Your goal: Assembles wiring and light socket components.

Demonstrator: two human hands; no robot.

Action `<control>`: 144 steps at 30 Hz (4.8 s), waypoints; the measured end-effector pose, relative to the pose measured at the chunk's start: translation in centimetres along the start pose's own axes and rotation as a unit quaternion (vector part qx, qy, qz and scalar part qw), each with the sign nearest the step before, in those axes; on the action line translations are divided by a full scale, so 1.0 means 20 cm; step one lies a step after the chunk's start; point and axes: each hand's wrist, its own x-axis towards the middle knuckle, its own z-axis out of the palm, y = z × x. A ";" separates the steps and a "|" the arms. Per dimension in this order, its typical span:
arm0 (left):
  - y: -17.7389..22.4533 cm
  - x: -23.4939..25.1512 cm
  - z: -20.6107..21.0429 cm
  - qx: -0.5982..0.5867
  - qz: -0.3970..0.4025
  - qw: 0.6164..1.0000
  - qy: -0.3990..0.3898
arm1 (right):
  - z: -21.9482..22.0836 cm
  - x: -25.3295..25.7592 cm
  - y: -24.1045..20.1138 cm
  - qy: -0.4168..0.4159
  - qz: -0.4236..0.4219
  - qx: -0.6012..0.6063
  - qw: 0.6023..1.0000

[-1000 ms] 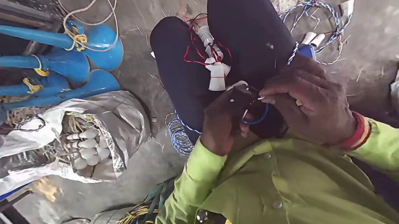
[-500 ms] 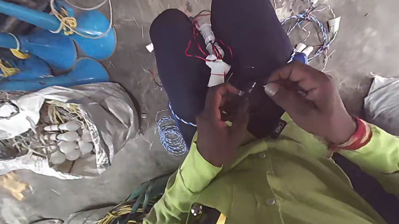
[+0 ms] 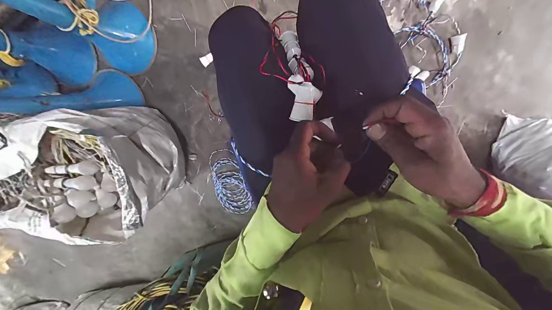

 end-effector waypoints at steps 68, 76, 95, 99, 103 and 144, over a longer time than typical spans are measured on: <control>0.00 0.10 0.14 -0.097 0.079 0.990 0.059 | -0.09 0.04 -0.06 0.042 0.020 0.192 0.980; 0.08 0.13 0.18 -0.212 0.006 0.977 0.021 | -0.03 0.01 0.07 0.200 -0.233 -0.150 0.940; 0.02 0.29 0.18 0.029 0.222 0.973 0.050 | -0.07 0.18 -0.05 0.118 0.004 0.084 0.989; 0.03 0.40 0.14 0.092 0.243 0.962 0.087 | -0.09 0.36 -0.03 0.136 0.010 -0.043 0.990; 0.10 0.18 0.25 0.106 0.314 0.944 0.001 | -0.51 0.62 0.20 0.185 0.168 -0.141 0.958; -0.02 0.24 0.00 0.308 0.107 0.945 -0.025 | -0.17 -0.22 0.03 -0.179 -0.155 -0.264 0.935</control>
